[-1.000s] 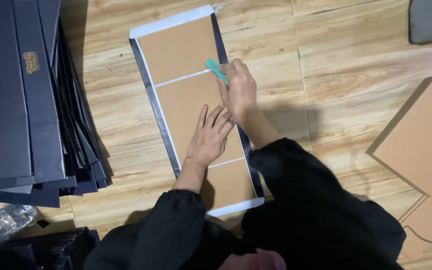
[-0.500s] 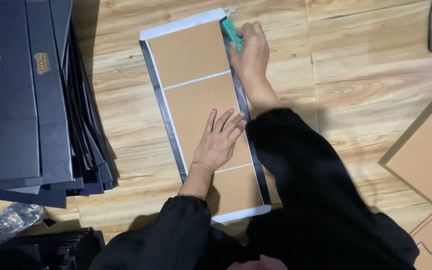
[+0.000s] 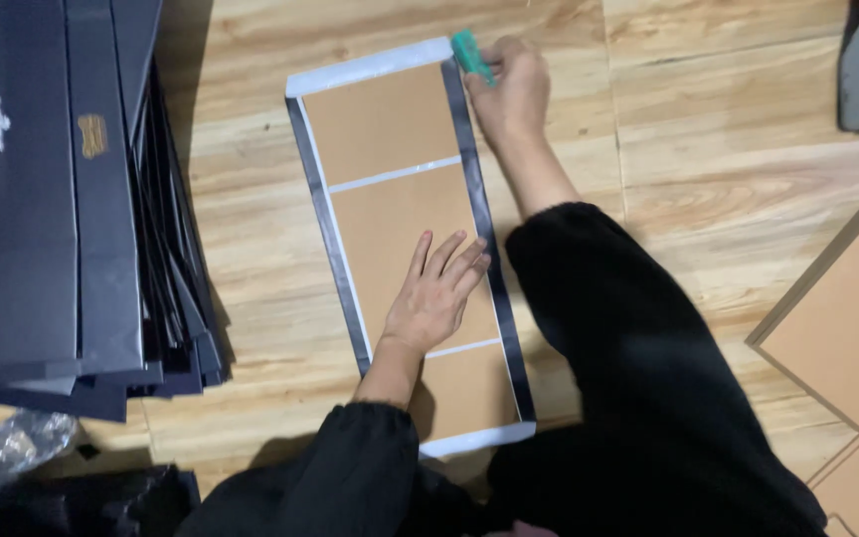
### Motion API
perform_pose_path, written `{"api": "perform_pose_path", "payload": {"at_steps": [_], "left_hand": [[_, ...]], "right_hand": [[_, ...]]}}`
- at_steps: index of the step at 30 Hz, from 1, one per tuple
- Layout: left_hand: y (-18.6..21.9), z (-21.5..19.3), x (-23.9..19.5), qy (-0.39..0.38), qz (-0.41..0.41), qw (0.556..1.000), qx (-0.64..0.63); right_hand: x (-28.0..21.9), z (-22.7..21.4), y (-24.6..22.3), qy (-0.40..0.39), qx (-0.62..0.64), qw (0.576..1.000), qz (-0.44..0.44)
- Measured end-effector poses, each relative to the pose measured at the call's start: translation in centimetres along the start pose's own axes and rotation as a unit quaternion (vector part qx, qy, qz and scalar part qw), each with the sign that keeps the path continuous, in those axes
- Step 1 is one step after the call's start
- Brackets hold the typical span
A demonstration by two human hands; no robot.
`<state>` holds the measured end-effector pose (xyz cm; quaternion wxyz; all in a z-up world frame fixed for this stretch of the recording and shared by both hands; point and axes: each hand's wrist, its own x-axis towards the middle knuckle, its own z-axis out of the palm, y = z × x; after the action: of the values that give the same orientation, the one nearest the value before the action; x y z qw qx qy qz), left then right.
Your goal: Assembling cardboard panels onto a white adhesive sheet using a smoothing tool to create a folder cover.
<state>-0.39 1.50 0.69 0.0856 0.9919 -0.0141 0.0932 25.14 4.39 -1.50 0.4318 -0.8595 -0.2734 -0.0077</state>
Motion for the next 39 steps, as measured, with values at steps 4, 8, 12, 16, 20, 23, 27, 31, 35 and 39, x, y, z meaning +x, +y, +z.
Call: {"api": "perform_pose_path", "payload": {"at_steps": [4,8,12,16,20,23,27,31,35,39], "left_hand": [[0.2,0.0,0.0,0.025,-0.002,1.000,0.002],[-0.1,-0.1,0.4,0.025,0.001,1.000,-0.019],[0.2,-0.1,0.3,0.036,-0.002,0.999,-0.018],[0.2,0.8,0.0,0.028,0.001,0.999,-0.018],[0.6,1.0,-0.2,0.032,-0.040,0.998,-0.043],[0.1,1.7,0.4,0.049,-0.031,0.998,-0.036],[0.2,2.4,-0.4,0.078,-0.063,0.994,-0.050],[0.6,-0.1,0.3,0.108,-0.095,0.989,-0.016],[1.0,0.4,-0.1,0.095,-0.135,0.986,0.002],[1.5,-0.1,-0.1,0.036,-0.152,0.988,-0.009]], "right_hand": [[-2.2,-0.6,-1.4,-0.063,-0.066,0.989,-0.114],[-2.8,-1.0,-0.4,-0.063,-0.029,0.992,-0.109],[-6.3,-2.6,-1.8,-0.112,-0.064,0.982,-0.141],[-6.7,-4.8,-2.3,-0.062,-0.030,0.992,-0.107],[-8.7,-5.5,-2.4,-0.162,-0.054,0.984,-0.059],[-8.3,-6.4,-1.0,-0.155,-0.039,0.985,-0.068],[-12.8,-7.3,-1.9,-0.163,-0.072,0.975,-0.136],[-13.1,-9.1,-0.7,-0.224,-0.024,0.969,-0.104],[-19.3,-11.3,-1.3,-0.166,-0.041,0.976,-0.137],[-24.7,-14.1,-1.8,-0.236,-0.006,0.964,-0.125]]}}
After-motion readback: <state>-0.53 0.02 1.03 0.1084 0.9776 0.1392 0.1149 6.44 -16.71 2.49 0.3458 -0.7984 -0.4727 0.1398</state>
